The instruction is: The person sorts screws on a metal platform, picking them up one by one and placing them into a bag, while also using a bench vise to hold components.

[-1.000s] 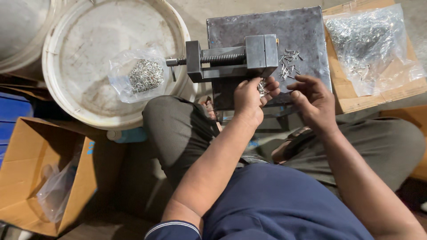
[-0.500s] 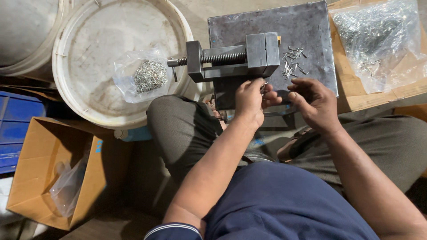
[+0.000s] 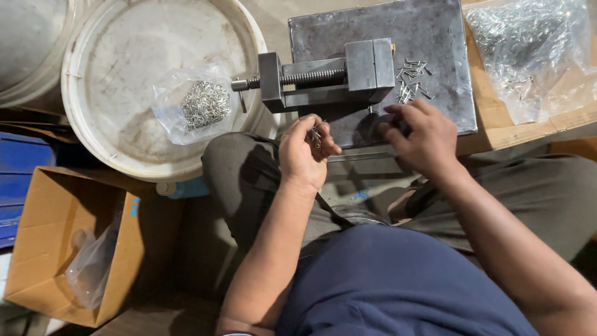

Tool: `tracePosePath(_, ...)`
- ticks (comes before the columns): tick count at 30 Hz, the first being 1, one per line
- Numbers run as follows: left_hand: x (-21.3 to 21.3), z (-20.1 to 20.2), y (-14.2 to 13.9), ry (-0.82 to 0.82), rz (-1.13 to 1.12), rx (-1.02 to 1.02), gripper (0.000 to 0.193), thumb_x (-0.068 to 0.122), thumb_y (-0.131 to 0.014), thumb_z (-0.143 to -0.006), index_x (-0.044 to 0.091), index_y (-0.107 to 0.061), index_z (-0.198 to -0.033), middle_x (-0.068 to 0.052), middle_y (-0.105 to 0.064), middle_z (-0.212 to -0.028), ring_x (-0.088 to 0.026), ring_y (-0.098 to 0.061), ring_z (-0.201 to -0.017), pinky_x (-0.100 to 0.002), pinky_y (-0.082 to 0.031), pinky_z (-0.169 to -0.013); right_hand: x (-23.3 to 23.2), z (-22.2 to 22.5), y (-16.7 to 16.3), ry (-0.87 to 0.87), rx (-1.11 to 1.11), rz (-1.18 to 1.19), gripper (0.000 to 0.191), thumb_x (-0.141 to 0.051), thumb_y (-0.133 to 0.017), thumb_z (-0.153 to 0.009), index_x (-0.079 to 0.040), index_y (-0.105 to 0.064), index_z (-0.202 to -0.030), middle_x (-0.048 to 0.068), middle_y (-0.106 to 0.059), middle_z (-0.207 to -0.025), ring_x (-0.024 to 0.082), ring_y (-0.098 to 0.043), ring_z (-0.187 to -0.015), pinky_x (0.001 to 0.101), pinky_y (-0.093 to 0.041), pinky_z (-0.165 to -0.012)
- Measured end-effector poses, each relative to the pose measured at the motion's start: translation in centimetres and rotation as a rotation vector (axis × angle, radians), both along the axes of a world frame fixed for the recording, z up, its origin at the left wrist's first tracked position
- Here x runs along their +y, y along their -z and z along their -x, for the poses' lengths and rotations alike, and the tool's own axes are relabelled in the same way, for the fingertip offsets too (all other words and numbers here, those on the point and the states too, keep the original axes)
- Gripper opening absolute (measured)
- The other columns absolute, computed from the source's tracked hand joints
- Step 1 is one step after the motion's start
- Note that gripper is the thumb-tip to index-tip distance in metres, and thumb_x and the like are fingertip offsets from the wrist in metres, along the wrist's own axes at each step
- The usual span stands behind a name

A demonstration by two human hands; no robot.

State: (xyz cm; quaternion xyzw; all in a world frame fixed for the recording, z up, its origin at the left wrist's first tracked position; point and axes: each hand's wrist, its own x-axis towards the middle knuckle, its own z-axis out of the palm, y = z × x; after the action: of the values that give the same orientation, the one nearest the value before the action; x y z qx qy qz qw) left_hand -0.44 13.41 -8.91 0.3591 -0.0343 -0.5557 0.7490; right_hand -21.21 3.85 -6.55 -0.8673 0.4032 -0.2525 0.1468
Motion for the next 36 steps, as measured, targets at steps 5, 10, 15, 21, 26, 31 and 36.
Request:
tracePosePath(5, 2.0, 1.8, 1.1, 0.096, -0.002, 0.109, 0.021, 0.021, -0.055, -0.101, 0.004, -0.063, -0.092, -0.012, -0.067, -0.079, -0.022, -0.066, -0.059, -0.04, -0.059, -0.054, 0.5, -2.4, -0.7, -0.043, 0.098, 0.125, 0.043, -0.035, -0.082, -0.087, -0.012, -0.075, -0.123, 0.006, -0.065, -0.098, 0.028, -0.067, -0.088, 0.0411, -0.051, -0.07)
tracePosePath(10, 3.5, 4.3, 6.0, 0.292, -0.101, 0.261, 0.02, 0.019, -0.052, -0.102, 0.003, -0.063, -0.099, -0.014, -0.069, -0.084, -0.024, -0.069, -0.065, -0.042, -0.06, -0.059, 0.5, -3.2, -0.9, -0.035, 0.165, 0.122, 0.042, -0.035, -0.081, -0.086, -0.017, -0.076, -0.123, 0.006, -0.066, -0.098, 0.028, -0.067, -0.088, 0.0411, -0.051, -0.069)
tracePosePath(15, 1.1, 7.1, 12.0, 0.393, -0.28, 0.245, 0.032, 0.02, -0.044, -0.097, -0.003, -0.065, -0.1, -0.019, -0.073, -0.087, -0.032, -0.072, -0.069, -0.046, -0.062, -0.062, 0.7, -2.6, -0.3, -0.083, 0.179, 0.144, 0.035, -0.03, -0.078, -0.093, -0.021, -0.077, -0.127, 0.006, -0.066, -0.104, 0.027, -0.066, -0.092, 0.0407, -0.051, -0.073)
tracePosePath(21, -3.4, 8.2, 17.5, 0.223, -0.135, 0.352, 0.025, 0.01, -0.047, -0.102, 0.0, -0.067, -0.114, -0.015, -0.074, -0.1, -0.029, -0.071, -0.086, -0.042, -0.06, -0.075, 1.8, -2.1, -0.4, -0.136, 0.211, 0.205, 0.027, -0.028, -0.077, -0.093, -0.017, -0.077, -0.117, 0.008, -0.066, -0.106, 0.029, -0.065, -0.096, 0.0411, -0.052, -0.078)
tracePosePath(26, -3.2, 7.9, 16.5, 0.23, -0.026, 0.487, 0.024, 0.009, -0.045, -0.104, 0.0, -0.065, -0.112, -0.015, -0.072, -0.1, -0.028, -0.071, -0.088, -0.043, -0.059, -0.073, 3.6, -1.0, -1.2, -0.262, 0.131, 0.168, 0.029, -0.021, -0.078, -0.09, -0.014, -0.078, -0.118, 0.008, -0.064, -0.098, 0.029, -0.065, -0.09, 0.0431, -0.053, -0.081)
tracePosePath(31, -2.1, 6.9, 13.8, 0.408, -0.086, 0.365, 0.036, 0.014, -0.037, -0.097, -0.005, -0.065, -0.109, -0.02, -0.072, -0.094, -0.033, -0.073, -0.079, -0.045, -0.065, -0.069, 4.8, 1.6, -0.6, -0.066, -0.013, -0.212, 0.028, -0.013, -0.076, -0.095, -0.009, -0.074, -0.123, 0.012, -0.067, -0.109, 0.027, -0.069, -0.088, 0.0362, -0.057, -0.074)
tracePosePath(36, -1.9, 7.4, 16.1, 0.553, -0.083, 0.376, 0.031, 0.024, -0.043, -0.103, 0.003, -0.065, -0.095, -0.014, -0.072, -0.088, -0.023, -0.07, -0.069, -0.033, -0.055, -0.049, 6.2, 5.0, 1.8, -0.136, -0.09, -0.277, 0.022, -0.012, -0.074, -0.097, -0.006, -0.073, -0.118, 0.012, -0.069, -0.105, 0.025, -0.07, -0.095, 0.0345, -0.055, -0.082)
